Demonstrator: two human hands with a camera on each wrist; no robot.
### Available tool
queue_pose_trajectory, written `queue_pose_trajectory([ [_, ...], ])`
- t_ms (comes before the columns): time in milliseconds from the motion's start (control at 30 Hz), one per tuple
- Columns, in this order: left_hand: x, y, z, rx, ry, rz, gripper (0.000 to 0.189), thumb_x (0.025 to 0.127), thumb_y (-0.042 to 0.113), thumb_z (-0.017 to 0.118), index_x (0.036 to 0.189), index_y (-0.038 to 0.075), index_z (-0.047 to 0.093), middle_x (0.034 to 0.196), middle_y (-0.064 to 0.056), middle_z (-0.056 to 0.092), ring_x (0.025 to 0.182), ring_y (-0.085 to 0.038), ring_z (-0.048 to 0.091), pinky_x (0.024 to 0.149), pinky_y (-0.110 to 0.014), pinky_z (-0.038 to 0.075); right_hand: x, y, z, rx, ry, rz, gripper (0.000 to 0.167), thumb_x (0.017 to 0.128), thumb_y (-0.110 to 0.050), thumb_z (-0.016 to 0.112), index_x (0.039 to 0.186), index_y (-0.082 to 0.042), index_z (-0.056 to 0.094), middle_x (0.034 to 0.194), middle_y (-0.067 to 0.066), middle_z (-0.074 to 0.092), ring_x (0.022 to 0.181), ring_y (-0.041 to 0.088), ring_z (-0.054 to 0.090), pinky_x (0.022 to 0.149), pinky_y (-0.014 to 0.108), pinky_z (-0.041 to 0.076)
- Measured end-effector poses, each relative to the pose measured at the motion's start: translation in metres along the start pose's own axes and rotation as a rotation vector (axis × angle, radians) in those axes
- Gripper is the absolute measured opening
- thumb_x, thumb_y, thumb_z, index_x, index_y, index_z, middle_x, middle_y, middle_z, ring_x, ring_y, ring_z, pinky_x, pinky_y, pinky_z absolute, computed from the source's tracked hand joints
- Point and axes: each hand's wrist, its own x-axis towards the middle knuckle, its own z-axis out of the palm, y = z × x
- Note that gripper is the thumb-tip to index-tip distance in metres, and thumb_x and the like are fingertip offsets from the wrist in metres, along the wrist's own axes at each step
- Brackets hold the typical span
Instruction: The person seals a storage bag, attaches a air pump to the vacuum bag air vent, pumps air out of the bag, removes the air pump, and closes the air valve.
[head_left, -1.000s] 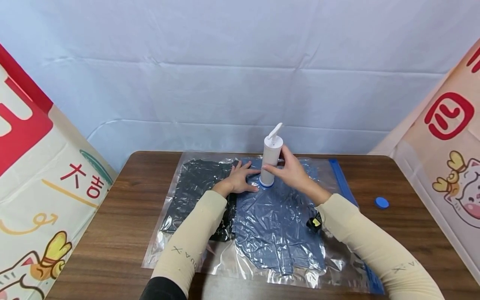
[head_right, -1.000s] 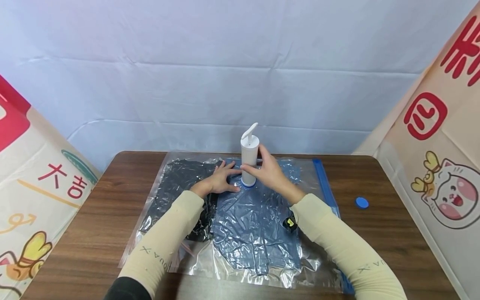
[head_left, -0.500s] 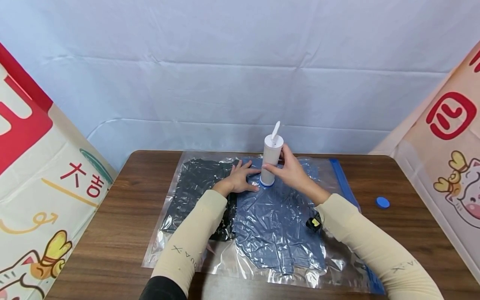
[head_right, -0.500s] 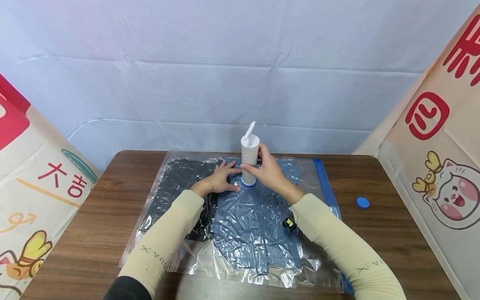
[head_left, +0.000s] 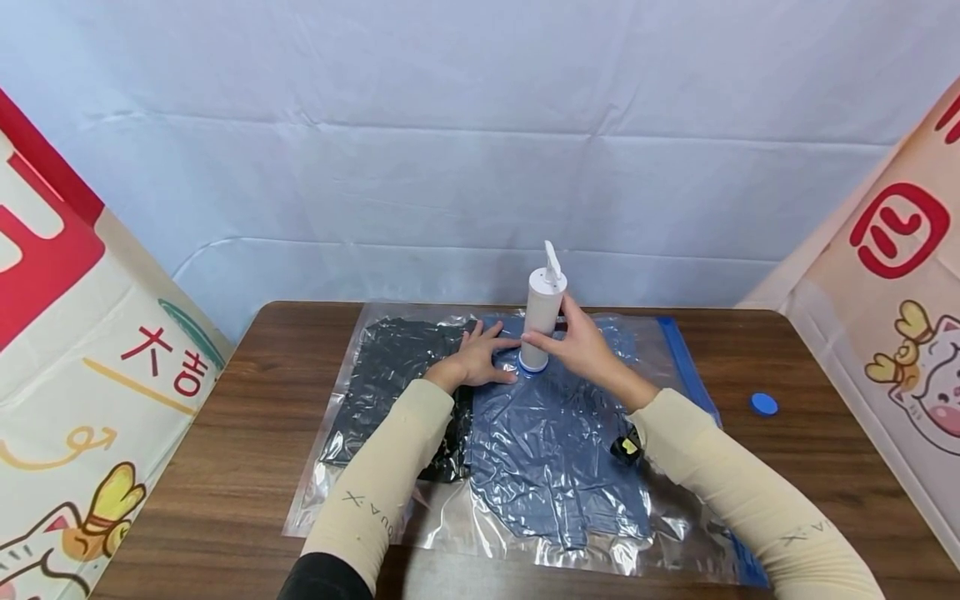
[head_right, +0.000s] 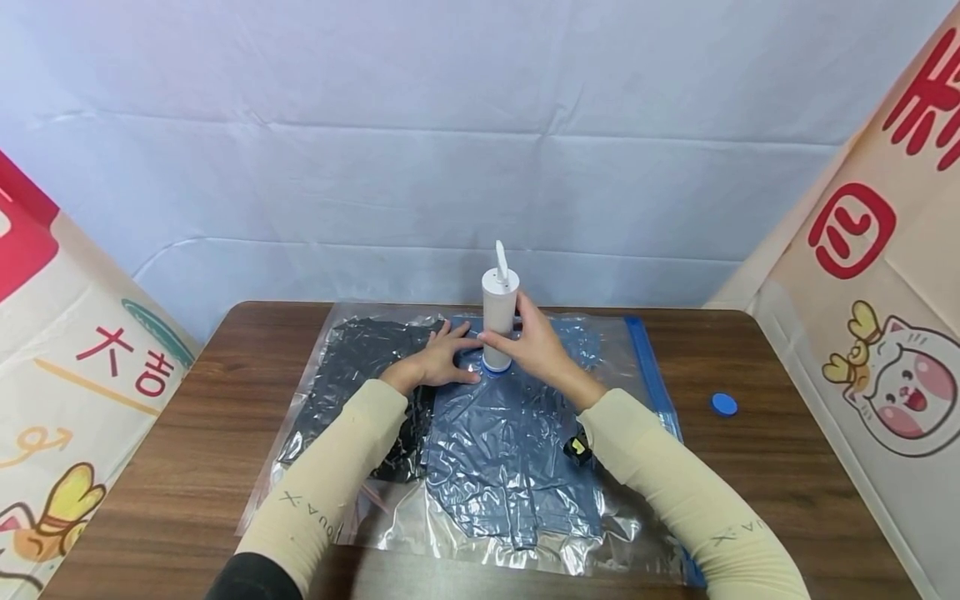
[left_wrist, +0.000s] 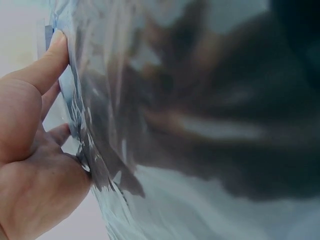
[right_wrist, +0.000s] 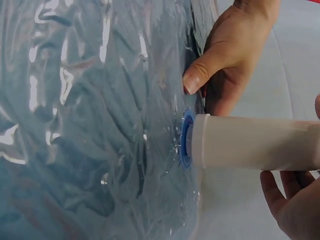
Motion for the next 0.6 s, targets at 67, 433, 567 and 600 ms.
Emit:
queue_pose_trajectory([
  [67, 0.0001, -0.0001, 0.0, 0.005, -0.003, -0.002, 0.07, 0.093, 0.04, 0.075, 0.156, 0.028, 0.045, 0.171, -0.007, 0.01, 0.156, -0.035, -0.008, 0.125, -0.052, -0.003, 0.0002, 0.0018, 0.0012, 0.002, 0.006, -0.013, 0.07, 0.094, -0.018, 0.077, 0.151, 0.0, 0.039, 0.14, 0.024, 0.053, 0.124, 0.041, 0.055, 0.101, 0.06, 0.047],
  [433, -0.0031, 0.0021, -0.0009, 0.004, -0.004, 0.001, 0.07, 0.094, 0.04, 0.075, 0.156, 0.029, 0.044, 0.171, -0.008, 0.01, 0.155, -0.037, -0.008, 0.125, -0.054, -0.002, -0.0012, 0.0013, 0.0022, 0.024, 0.029, -0.035, 0.072, 0.096, -0.013, 0.071, 0.153, 0.002, 0.03, 0.139, 0.028, 0.051, 0.126, 0.044, 0.053, 0.103, 0.06, 0.046],
  [567, -0.0031, 0.0029, -0.0012, 0.01, -0.003, 0.002, 0.07, 0.094, 0.04, 0.075, 0.156, 0.028, 0.044, 0.171, -0.008, 0.01, 0.155, -0.037, -0.007, 0.124, -0.054, -0.002, -0.0013, 0.0007, 0.0033, 0.037, 0.034, -0.017, 0.077, 0.094, -0.017, 0.076, 0.154, -0.001, 0.03, 0.141, 0.025, 0.05, 0.127, 0.041, 0.052, 0.104, 0.058, 0.045],
  [600, -0.003, 0.003, -0.0011, 0.012, -0.003, 0.003, 0.071, 0.094, 0.04, 0.075, 0.156, 0.028, 0.044, 0.171, -0.009, 0.01, 0.155, -0.037, -0.007, 0.124, -0.054, -0.002, -0.0013, 0.001, 0.0037, 0.041, 0.04, -0.013, 0.076, 0.094, -0.017, 0.076, 0.153, -0.001, 0.032, 0.14, 0.025, 0.05, 0.126, 0.041, 0.053, 0.104, 0.058, 0.045],
])
